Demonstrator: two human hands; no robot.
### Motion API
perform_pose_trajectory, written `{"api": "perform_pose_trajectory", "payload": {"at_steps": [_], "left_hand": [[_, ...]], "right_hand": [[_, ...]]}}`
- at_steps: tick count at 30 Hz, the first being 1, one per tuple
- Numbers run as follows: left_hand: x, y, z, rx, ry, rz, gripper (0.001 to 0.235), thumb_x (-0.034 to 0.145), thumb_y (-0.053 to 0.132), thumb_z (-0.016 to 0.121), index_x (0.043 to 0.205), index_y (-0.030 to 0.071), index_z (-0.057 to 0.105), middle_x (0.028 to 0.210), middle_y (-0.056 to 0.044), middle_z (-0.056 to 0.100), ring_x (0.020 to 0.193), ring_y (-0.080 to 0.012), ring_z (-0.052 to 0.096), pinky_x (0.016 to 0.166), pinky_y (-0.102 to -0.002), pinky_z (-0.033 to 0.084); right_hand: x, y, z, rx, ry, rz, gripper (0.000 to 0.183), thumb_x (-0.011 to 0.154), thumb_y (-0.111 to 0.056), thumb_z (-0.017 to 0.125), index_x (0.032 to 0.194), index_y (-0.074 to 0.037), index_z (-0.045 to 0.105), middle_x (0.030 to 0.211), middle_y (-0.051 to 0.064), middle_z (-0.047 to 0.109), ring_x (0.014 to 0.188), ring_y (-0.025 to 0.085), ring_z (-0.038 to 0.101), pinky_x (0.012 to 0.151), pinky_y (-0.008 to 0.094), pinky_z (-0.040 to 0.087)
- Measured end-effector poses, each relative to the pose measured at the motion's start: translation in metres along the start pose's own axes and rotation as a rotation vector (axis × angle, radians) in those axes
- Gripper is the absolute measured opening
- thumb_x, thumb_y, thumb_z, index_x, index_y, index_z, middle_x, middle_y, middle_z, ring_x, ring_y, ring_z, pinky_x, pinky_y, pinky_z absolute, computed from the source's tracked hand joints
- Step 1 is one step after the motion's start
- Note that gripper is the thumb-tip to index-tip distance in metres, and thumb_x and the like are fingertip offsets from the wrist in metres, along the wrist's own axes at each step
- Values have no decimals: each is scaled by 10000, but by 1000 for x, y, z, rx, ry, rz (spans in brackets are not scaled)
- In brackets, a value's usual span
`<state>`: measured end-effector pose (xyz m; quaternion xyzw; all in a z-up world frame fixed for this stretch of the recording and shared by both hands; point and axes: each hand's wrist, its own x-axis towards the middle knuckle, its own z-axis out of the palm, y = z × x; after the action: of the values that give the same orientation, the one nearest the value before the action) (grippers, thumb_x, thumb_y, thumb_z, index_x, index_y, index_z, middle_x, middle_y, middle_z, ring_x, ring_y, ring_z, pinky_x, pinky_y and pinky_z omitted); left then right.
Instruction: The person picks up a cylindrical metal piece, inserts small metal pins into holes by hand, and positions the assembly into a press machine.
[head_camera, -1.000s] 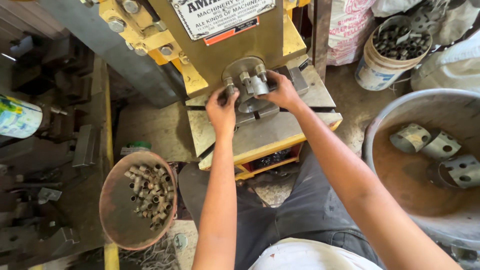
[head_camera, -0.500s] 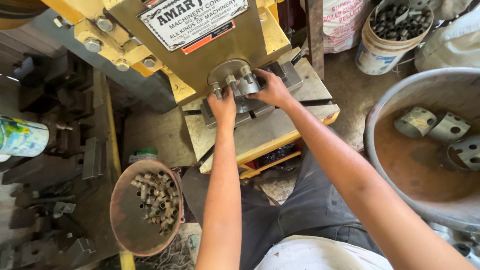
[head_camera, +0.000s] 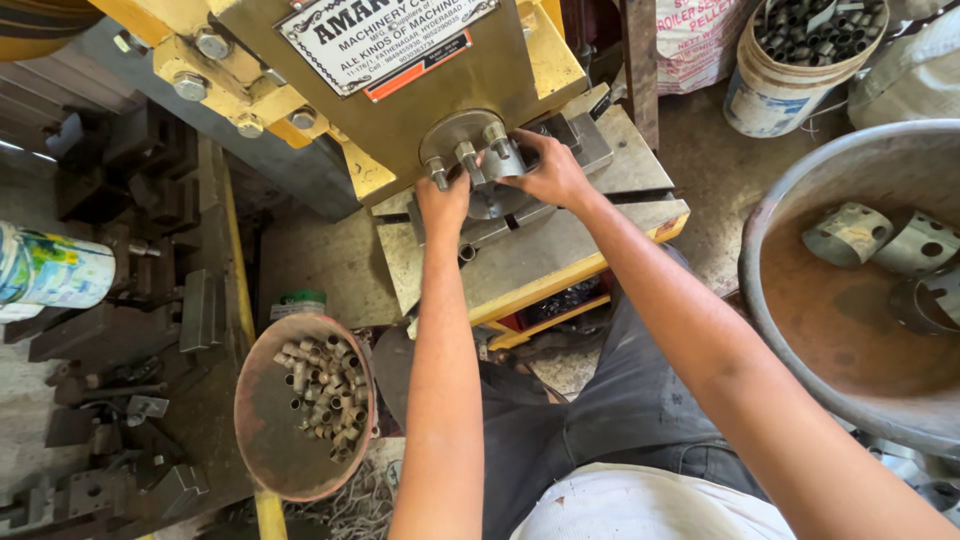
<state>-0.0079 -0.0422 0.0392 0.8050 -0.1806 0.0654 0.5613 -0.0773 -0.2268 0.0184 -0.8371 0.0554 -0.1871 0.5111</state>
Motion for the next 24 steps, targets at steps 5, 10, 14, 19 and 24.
{"api": "perform_pose_trajectory", "payload": {"at_steps": [5, 10, 14, 19, 24], "left_hand": [[1, -7, 0, -53, 41, 16, 355, 807, 282, 846, 951, -33, 768, 778, -69, 760, 700, -144, 695, 667, -336, 536], [-1, 2, -2, -86, -1, -85, 326, 818, 248, 833, 970, -34, 772, 812, -98, 760, 724, -145, 661, 682, -336, 527], [-3, 3, -3, -155, -18, 42, 272, 852, 187, 802, 1022, -24, 773, 927, -90, 801, 831, -118, 715, 759, -312, 554], [-2, 0, -2, -163, -31, -11, 274, 868, 172, 795, 1044, -37, 769, 937, -105, 806, 830, -127, 716, 755, -324, 556], [-3, 5, -6, -55, -22, -72, 300, 858, 202, 843, 985, -56, 757, 892, -129, 794, 799, -155, 716, 753, -331, 548]], "right_hand": [[-3, -9, 0, 9, 28, -19, 843, 653, -302, 947, 1353, 12, 596, 1266, 214, 688, 1174, 318, 676, 975, 404, 524], [-4, -27, -3, -41, 50, 1, 751, 655, -292, 955, 1287, -16, 658, 1188, 205, 725, 1135, 337, 693, 957, 398, 538], [-4, -29, -5, -32, 50, -13, 723, 646, -278, 960, 1264, -33, 674, 1171, 195, 733, 1111, 331, 707, 935, 389, 550], [-2, -22, -5, -25, 26, -4, 731, 652, -293, 964, 1266, -16, 680, 1188, 199, 732, 1136, 323, 704, 955, 386, 547], [6, -7, 1, -73, 30, 3, 849, 621, -319, 991, 1292, 58, 633, 1239, 240, 687, 1179, 336, 666, 989, 390, 516]]}}
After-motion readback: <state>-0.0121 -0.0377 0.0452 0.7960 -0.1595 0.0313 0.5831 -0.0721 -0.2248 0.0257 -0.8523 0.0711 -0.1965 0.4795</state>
